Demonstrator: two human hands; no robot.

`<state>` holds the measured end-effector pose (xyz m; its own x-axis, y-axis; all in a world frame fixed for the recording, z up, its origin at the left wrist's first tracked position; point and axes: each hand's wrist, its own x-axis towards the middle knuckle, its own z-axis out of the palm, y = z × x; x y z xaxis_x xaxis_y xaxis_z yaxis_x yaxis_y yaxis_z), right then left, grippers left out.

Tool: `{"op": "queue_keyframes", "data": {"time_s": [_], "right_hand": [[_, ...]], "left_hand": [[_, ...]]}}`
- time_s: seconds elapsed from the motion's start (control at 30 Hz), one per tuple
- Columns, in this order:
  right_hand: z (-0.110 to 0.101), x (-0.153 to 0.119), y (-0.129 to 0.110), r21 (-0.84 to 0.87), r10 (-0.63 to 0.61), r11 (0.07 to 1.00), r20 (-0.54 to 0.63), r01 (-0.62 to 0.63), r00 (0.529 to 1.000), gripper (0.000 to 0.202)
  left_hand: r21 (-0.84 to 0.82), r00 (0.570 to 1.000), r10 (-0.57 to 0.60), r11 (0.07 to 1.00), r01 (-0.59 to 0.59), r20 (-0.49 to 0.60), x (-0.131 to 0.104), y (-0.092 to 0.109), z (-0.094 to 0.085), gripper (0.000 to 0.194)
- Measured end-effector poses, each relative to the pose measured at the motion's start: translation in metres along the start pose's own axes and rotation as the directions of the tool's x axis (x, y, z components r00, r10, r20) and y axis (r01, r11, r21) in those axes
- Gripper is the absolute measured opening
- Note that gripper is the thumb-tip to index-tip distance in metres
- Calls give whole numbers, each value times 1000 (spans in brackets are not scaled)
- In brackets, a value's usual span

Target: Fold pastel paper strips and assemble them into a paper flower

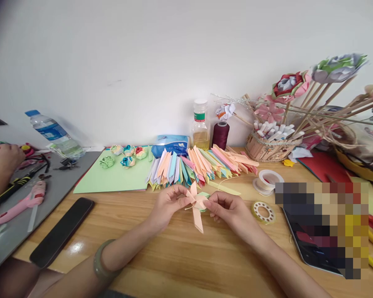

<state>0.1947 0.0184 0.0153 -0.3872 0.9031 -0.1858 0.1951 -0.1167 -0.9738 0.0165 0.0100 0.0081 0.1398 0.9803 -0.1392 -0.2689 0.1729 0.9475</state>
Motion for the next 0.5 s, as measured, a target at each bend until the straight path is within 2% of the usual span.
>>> {"op": "queue_keyframes", "data": {"time_s": [0.5], "right_hand": [[0, -1, 0, -25, 44, 999, 4, -44, 999, 36]], "left_hand": [[-87, 1000, -27, 996, 27, -6, 1, -2, 0, 23]]}}
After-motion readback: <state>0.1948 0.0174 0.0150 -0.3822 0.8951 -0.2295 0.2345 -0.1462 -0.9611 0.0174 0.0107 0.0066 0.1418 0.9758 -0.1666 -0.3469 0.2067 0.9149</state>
